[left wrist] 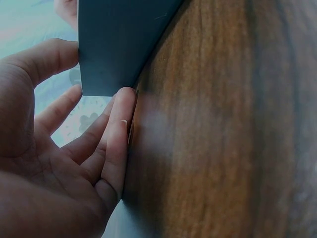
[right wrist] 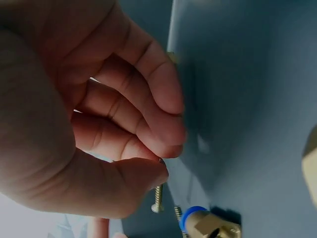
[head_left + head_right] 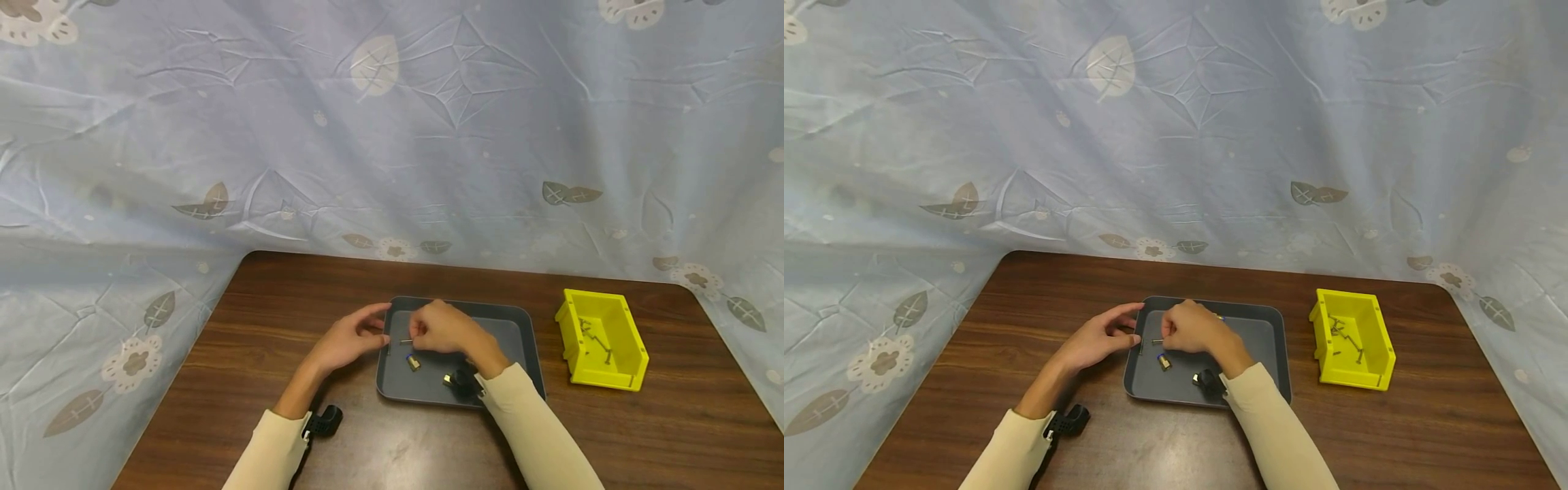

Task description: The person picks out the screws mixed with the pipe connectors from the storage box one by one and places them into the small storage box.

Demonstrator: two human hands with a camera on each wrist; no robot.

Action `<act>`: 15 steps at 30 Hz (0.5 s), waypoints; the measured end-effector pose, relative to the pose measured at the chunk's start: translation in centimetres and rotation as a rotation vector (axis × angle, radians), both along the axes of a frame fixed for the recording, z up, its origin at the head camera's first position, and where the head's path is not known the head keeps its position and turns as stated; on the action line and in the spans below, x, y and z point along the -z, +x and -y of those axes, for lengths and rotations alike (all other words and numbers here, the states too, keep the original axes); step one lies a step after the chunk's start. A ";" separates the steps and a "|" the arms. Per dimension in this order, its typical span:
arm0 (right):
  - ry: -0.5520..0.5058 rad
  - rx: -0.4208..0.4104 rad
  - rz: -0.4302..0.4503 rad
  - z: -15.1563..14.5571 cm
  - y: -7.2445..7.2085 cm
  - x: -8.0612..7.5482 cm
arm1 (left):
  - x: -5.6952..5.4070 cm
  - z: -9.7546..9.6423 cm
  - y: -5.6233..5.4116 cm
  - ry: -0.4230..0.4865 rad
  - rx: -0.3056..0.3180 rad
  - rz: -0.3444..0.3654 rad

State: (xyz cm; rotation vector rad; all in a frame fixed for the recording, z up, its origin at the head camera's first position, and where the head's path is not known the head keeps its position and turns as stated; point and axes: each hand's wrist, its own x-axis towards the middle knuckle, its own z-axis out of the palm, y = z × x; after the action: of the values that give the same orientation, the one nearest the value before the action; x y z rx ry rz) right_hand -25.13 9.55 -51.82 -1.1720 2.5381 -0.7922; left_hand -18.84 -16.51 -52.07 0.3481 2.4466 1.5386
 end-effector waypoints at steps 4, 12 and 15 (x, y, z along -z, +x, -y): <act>0.027 0.033 0.014 -0.1 1.4 -2.3 | 0.0 0.0 0.0 -0.004 0.002 -0.002; -0.003 0.084 0.024 -1.4 2.2 -2.8 | -0.1 0.0 0.0 -0.006 0.003 -0.008; -0.024 0.090 0.032 -2.0 2.4 -2.8 | -0.1 0.0 0.0 -0.003 0.002 -0.010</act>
State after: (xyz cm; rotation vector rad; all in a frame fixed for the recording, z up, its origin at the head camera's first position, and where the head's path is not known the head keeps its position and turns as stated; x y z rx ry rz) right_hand -22.71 11.55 -49.00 -1.0500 2.5769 -0.8579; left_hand -18.80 -16.50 -52.02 0.3589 2.4550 1.5357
